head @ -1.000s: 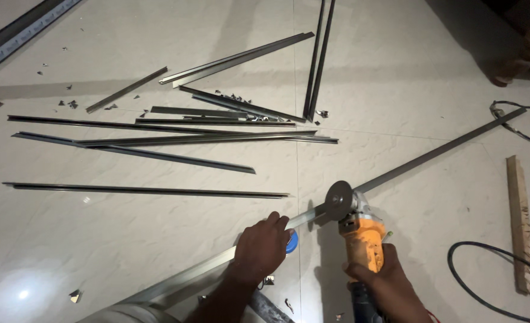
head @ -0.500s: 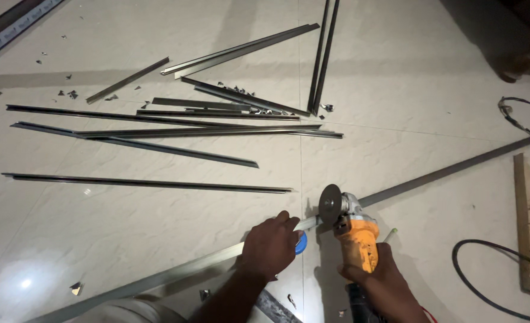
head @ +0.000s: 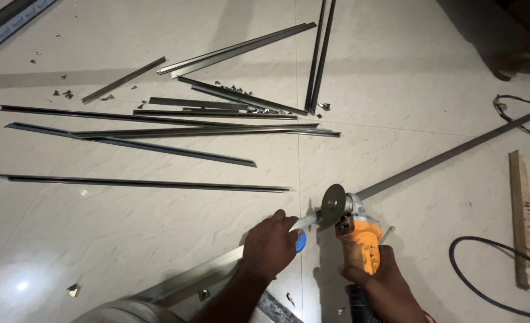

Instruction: The person uses an angle grinder to cut metal rods on a tiled floor. They measure and mark the rods with a tape measure and square, then cut them into smaller pieces, which accumulate on the floor.

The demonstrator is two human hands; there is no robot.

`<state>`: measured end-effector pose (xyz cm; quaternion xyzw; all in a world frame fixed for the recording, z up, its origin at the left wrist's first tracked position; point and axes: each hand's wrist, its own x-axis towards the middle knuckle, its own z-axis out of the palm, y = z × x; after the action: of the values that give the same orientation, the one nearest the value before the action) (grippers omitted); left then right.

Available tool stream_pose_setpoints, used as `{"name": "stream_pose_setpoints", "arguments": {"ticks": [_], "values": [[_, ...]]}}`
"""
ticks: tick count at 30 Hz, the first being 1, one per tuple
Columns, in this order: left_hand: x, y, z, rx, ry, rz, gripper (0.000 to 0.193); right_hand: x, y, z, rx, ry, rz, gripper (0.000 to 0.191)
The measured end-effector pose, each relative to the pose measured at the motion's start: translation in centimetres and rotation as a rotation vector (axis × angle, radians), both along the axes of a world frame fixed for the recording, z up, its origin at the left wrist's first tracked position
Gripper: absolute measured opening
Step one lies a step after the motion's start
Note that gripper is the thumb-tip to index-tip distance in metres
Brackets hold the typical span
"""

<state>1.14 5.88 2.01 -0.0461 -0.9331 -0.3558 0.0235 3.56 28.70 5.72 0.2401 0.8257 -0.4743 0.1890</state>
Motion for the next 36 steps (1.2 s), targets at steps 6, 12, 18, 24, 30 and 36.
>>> {"name": "stream_pose_setpoints", "arguments": {"ticks": [6,12,18,24,30,36], "values": [[-0.7,0.3,-0.8,0.009,-0.011,0.026,0.026,-0.3,0.7,-1.4,-0.036,-0.011,-0.010,0.071],[-0.7,0.7,-0.4,-0.025,-0.034,0.022,0.024,-0.3,0.4,-1.5,-0.094,0.025,-0.017,0.073],[-0.4,0.6,0.5,-0.005,-0.049,0.019,0.023,-0.2,-0.5,0.1,-0.047,-0.070,-0.037,0.077],[-0.1,0.4,0.8,0.002,-0.041,0.031,0.023,0.0,-0.8,0.4,-0.096,0.005,-0.006,0.077],[-0.1,0.5,1.0,0.002,-0.052,0.026,0.024,-0.1,-0.8,0.6,-0.079,-0.039,-0.022,0.078],[0.1,0.5,1.2,0.008,-0.038,0.024,0.022,0.0,-0.5,0.6,0.011,-0.034,0.043,0.078]]}}
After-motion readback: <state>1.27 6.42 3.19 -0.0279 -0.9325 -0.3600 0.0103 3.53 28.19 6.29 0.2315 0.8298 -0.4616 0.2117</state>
